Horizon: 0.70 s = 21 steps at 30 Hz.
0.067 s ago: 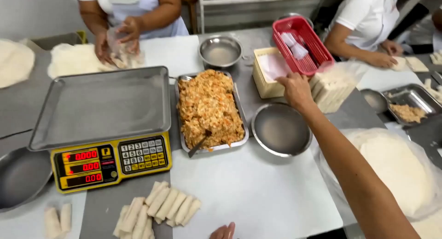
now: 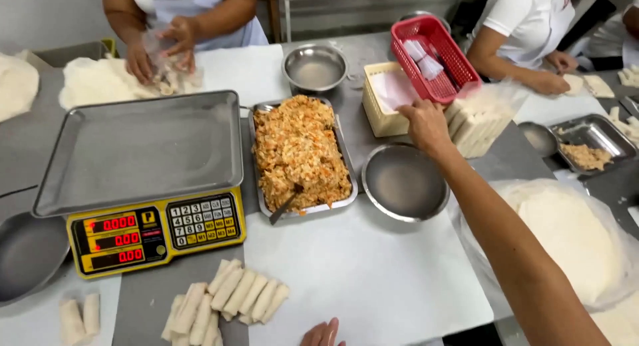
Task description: Workers are manually packing pre-made spring rolls into small plastic bags at a production table.
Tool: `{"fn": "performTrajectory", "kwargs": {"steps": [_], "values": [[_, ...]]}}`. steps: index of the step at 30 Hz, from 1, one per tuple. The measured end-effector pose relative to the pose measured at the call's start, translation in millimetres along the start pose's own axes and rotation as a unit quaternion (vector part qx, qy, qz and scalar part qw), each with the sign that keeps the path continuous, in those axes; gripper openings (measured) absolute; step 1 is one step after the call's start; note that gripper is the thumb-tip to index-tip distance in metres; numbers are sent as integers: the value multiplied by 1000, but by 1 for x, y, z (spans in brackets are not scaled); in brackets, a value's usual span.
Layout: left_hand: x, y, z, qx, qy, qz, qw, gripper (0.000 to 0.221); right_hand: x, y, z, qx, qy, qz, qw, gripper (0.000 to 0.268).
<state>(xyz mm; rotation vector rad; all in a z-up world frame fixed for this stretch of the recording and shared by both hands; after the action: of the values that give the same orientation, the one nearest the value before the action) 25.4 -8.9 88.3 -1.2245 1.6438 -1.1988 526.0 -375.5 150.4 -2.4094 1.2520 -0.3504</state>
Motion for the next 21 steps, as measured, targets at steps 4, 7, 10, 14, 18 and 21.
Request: {"fn": "performTrajectory", "kwargs": {"steps": [4, 7, 10, 14, 18, 21], "values": [[4, -5, -3, -28, 27, 31, 999, 24, -18, 5, -18, 12, -57, -7, 998, 44], [5, -13, -2, -38, 45, 57, 997, 27, -27, 11, -32, 7, -99, 6, 995, 37], [19, -67, 14, -160, -85, 65, 981, 37, -13, 19, -20, 102, -109, -51, 987, 50], [107, -200, 44, -162, -43, 202, 965, 43, -46, 45, -73, 87, -108, -12, 990, 59], [92, -91, 86, -273, -3, 302, 913, 25, -92, 93, -156, 115, -194, -18, 974, 53], [84, -59, 95, -318, -20, 349, 882, 29, -110, 144, -214, 121, -270, 20, 955, 48]]}}
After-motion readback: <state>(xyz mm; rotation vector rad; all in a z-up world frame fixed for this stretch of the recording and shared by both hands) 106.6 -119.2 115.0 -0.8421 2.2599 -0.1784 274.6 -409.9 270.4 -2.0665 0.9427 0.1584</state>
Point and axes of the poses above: each hand's wrist, its own y-axis away from the middle knuckle, its own z-axis out of the palm, x = y × z, the point moved 9 cm from there along -y, towards the middle knuckle, and after that the axes turned 2 degrees about -y, right-handed, at the moved point
